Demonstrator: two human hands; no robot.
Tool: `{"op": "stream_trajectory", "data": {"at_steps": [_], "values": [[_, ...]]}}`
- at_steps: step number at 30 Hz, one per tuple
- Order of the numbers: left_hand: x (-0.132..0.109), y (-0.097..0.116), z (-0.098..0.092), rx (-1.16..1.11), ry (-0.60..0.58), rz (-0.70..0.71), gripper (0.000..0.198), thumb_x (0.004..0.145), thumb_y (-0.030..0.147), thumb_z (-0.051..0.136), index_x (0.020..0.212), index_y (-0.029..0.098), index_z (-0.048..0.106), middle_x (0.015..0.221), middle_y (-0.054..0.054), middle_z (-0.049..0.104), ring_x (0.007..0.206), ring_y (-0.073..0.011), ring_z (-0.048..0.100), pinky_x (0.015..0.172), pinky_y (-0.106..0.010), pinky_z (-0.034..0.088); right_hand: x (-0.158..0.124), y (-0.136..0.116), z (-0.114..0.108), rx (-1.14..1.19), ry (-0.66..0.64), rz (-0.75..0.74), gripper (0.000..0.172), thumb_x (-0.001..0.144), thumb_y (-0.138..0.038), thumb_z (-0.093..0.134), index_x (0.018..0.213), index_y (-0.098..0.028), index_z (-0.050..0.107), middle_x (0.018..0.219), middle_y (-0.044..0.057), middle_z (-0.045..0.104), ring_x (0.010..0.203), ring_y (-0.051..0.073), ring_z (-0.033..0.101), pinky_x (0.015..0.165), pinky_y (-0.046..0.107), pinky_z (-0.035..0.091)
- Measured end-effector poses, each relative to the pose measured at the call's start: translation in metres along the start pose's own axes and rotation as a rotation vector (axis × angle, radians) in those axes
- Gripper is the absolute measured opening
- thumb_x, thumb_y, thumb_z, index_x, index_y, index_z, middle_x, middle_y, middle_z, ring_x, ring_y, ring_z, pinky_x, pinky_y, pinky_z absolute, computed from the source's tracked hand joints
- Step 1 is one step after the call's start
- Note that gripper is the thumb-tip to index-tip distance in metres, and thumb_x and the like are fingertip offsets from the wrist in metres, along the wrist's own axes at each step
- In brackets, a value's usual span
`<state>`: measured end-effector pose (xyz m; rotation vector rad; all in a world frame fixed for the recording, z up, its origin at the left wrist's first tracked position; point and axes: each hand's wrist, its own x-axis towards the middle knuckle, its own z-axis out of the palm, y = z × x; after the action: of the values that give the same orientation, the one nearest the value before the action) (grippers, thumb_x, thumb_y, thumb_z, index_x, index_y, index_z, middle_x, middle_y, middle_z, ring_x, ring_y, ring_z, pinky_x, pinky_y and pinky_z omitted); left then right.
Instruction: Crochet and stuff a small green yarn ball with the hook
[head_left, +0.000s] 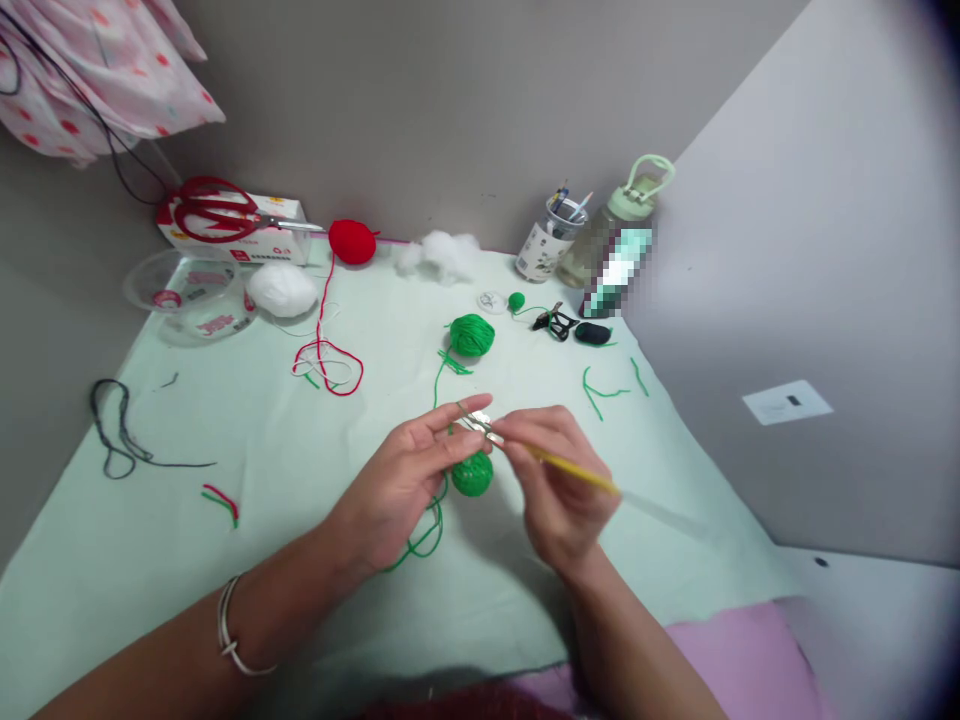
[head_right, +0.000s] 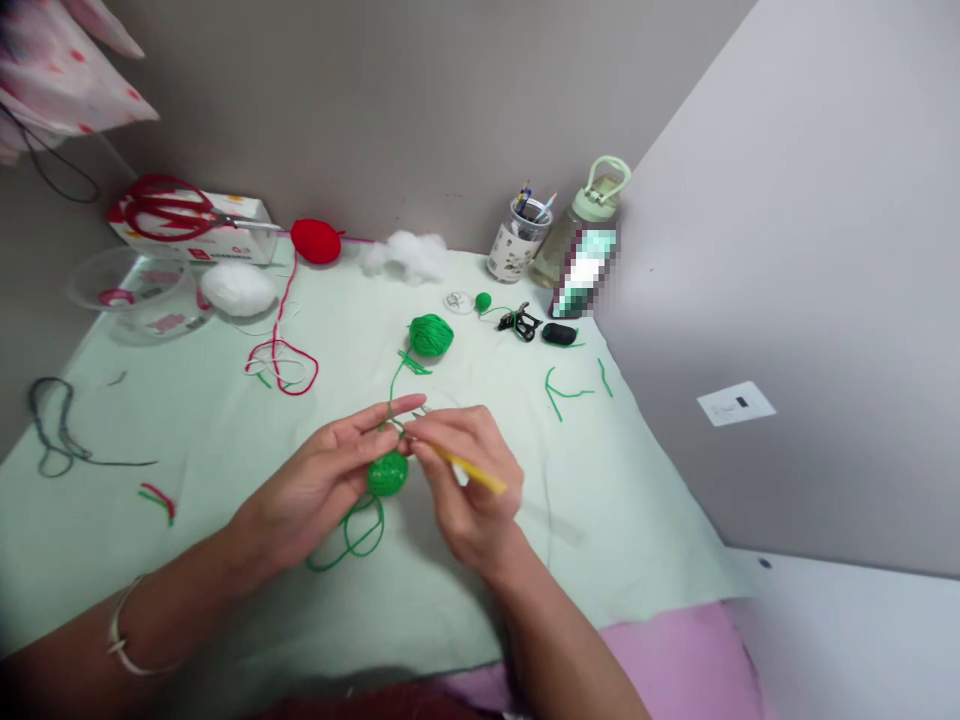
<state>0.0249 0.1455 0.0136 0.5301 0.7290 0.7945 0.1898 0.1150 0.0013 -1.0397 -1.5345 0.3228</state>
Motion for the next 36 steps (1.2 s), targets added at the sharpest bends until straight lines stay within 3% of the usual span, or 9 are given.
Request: {"op": "stream_trajectory", "data": {"at_steps": [5,11,17,22,26,28,30,33,36], "values": [[-0.002,0.008,0.0,0.059,0.045,0.115,0.047,0.085,0.024,0.088,0.131,0.026,0.078,0.082,0.003,0.068,0.07,-0.0075,0.057,0.065,-0.022,0.042,0.01,0.004,-0.002,0.479,0.031,0.34,0.014,0.1,-0.027,0.072,0.097,-0.028,0.085,0.085,0.003,0.075,0.07,0.015,0.065,0.06,0.03,0.053],[-0.002,-0.001,0.002,0.046,0.051,0.136,0.056,0.082,0.018,0.088,0.136,0.024,0.074,0.092,0.0,0.076,0.08,-0.01,0.064,0.076,-0.024,0.047,0.005,0.001,0.01,0.488,-0.094,0.36,0.016,0.101,-0.025,0.071,0.105,-0.032,0.085,0.104,0.005,0.081,0.094,0.019,0.072,0.076,0.033,0.059],[0.0,0.006,0.001,-0.024,0.052,0.031,0.048,0.086,0.021,0.086,0.132,0.02,0.075,0.088,-0.002,0.077,0.084,-0.0117,0.066,0.082,-0.025,0.049,0.007,0.001,0.0,0.389,-0.033,0.31,0.015,0.101,-0.025,0.071,0.104,-0.03,0.085,0.101,0.005,0.079,0.08,0.017,0.069,0.067,0.032,0.059],[-0.002,0.01,-0.002,0.035,0.023,0.022,0.04,0.086,0.026,0.087,0.125,0.023,0.08,0.083,0.001,0.07,0.078,-0.0105,0.061,0.073,-0.023,0.046,0.014,0.005,-0.006,0.462,0.021,0.365,0.015,0.099,-0.031,0.072,0.093,-0.024,0.083,0.086,0.004,0.076,0.061,0.014,0.065,0.055,0.031,0.056],[-0.003,0.003,0.001,0.175,0.135,0.166,0.053,0.08,0.026,0.092,0.131,0.027,0.078,0.09,0.001,0.073,0.074,-0.0106,0.058,0.065,-0.023,0.043,0.004,-0.001,0.004,0.185,-0.064,0.179,0.019,0.101,-0.02,0.067,0.106,-0.029,0.083,0.095,0.004,0.077,0.077,0.017,0.072,0.065,0.034,0.061],[-0.003,0.001,0.002,0.136,0.099,0.162,0.061,0.077,0.027,0.094,0.135,0.025,0.075,0.091,0.0,0.075,0.08,-0.0132,0.063,0.074,-0.025,0.048,-0.002,-0.004,0.007,-0.087,-0.073,-0.033,0.031,0.098,-0.011,0.069,0.115,-0.032,0.082,0.108,0.006,0.078,0.094,0.021,0.075,0.074,0.036,0.063],[-0.002,0.001,0.003,0.047,0.044,0.079,0.06,0.078,0.027,0.093,0.135,0.021,0.075,0.089,-0.002,0.076,0.083,-0.0146,0.066,0.079,-0.026,0.051,-0.004,-0.005,0.006,-0.149,-0.057,-0.116,0.036,0.096,-0.007,0.069,0.119,-0.032,0.082,0.11,0.007,0.078,0.098,0.022,0.075,0.077,0.037,0.063],[0.0,0.007,0.002,-0.008,0.047,0.003,0.047,0.084,0.025,0.088,0.129,0.017,0.077,0.087,-0.004,0.076,0.079,-0.0127,0.064,0.071,-0.023,0.047,0.001,-0.001,-0.001,0.125,0.028,0.066,0.027,0.1,-0.012,0.066,0.112,-0.03,0.083,0.095,0.005,0.077,0.083,0.019,0.071,0.068,0.034,0.059],[-0.001,0.012,0.002,0.022,0.078,0.078,0.05,0.082,0.022,0.089,0.13,0.018,0.076,0.082,-0.001,0.073,0.076,-0.0122,0.063,0.065,-0.024,0.043,0.009,0.003,-0.003,0.393,0.038,0.254,0.017,0.102,-0.021,0.068,0.102,-0.028,0.084,0.087,0.003,0.075,0.071,0.015,0.066,0.061,0.031,0.055]]}}
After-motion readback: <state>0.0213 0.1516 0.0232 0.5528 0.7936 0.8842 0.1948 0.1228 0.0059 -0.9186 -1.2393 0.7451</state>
